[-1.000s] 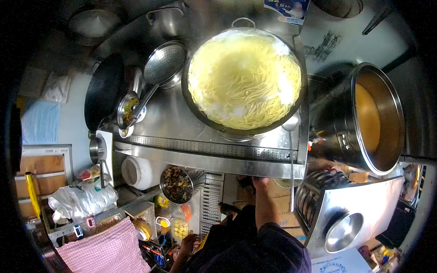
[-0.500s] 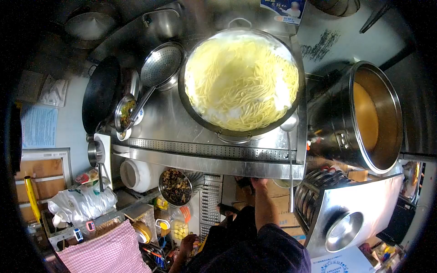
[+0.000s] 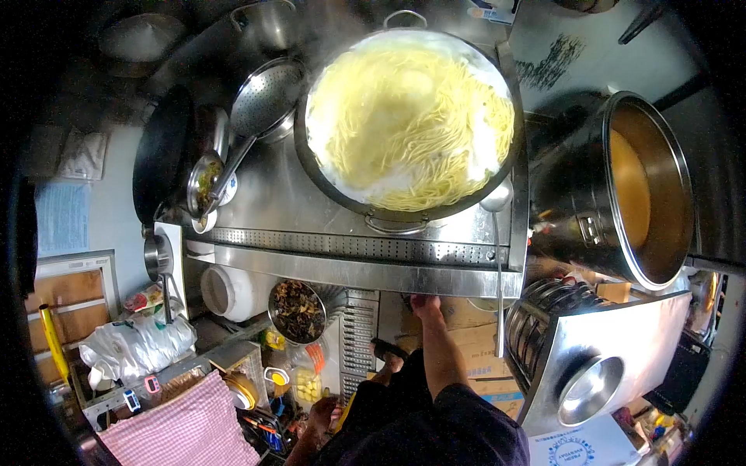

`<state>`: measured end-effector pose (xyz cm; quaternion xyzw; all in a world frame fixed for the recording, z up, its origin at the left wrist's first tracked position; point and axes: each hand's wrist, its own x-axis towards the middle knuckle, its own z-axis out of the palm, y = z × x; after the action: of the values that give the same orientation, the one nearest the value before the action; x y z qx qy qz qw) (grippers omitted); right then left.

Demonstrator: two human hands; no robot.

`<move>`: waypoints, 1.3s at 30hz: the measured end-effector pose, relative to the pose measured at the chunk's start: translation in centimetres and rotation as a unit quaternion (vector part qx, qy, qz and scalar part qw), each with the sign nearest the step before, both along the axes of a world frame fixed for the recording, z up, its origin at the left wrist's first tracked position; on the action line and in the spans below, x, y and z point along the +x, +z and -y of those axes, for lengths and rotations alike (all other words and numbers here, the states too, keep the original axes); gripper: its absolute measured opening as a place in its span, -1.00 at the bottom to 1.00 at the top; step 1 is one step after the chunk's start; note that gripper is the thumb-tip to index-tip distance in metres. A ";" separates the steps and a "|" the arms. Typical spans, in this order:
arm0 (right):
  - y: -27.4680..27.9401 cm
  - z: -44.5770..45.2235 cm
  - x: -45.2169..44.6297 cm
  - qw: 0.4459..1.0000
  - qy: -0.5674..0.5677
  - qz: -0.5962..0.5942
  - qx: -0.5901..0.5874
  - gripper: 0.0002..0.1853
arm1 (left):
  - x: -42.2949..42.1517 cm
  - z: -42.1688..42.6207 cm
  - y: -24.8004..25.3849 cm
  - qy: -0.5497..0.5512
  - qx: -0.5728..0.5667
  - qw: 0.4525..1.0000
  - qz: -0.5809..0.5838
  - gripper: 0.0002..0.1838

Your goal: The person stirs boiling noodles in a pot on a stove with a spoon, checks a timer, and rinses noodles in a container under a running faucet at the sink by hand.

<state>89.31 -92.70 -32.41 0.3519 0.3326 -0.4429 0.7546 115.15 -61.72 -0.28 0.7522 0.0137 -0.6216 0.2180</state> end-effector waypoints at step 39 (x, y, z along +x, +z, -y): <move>7.9 1.8 6.0 0.989 0.035 -0.116 -0.082 -0.58 | -0.7 -1.6 0.7 0.072 0.018 0.997 0.026 -0.69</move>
<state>95.27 -94.49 -24.53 0.2235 0.3929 -0.4797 0.7520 114.43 -60.07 0.39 0.7688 0.0731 -0.5846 0.2487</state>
